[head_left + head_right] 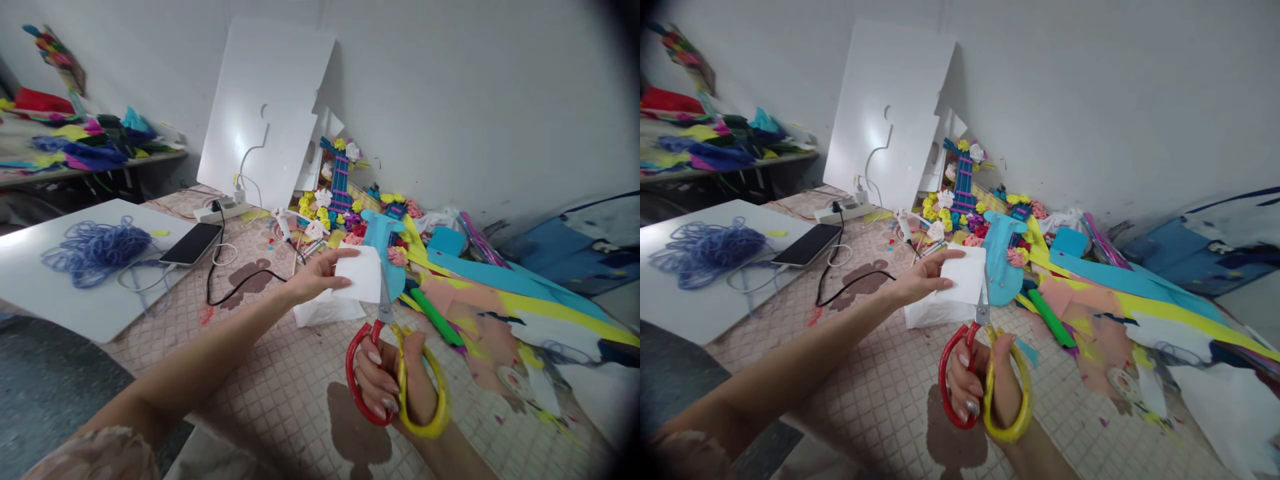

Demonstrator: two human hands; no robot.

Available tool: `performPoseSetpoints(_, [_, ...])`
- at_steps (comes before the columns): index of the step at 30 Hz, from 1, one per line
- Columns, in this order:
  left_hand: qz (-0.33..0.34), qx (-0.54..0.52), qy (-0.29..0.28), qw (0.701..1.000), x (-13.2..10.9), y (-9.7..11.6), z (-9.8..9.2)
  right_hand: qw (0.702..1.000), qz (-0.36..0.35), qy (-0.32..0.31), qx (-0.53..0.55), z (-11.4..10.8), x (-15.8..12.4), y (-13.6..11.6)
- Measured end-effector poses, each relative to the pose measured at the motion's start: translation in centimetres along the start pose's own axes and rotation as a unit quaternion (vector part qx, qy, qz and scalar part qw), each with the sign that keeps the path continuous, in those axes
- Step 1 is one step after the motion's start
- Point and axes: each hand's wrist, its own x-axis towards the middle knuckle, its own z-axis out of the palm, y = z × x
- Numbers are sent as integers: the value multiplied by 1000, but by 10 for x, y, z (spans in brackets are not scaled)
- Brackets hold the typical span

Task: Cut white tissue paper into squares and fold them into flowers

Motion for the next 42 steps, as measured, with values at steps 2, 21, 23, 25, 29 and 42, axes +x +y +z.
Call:
performPoseSetpoints(2, [6, 6, -3, 1000, 0, 1, 0, 999, 8, 20, -30, 3, 0, -1])
performPoseSetpoints(21, [0, 36, -37, 999, -3, 4, 6, 999, -4, 31, -25, 3, -1, -4])
performPoseSetpoints(23, [4, 39, -34, 999, -3, 4, 6, 1000, -9, 15, -14, 0, 0, -2])
performPoseSetpoints(25, [9, 43, -32, 999, -3, 5, 6, 1000, -11, 3, -6, 0, 0, -2])
performPoseSetpoints(29, [6, 37, -38, 999, -3, 5, 7, 998, -5, 27, -48, 5, 0, -5])
performPoseSetpoints(42, [-9, 23, -54, 998, -5, 5, 11, 999, -3, 34, -41, 3, 1, -9])
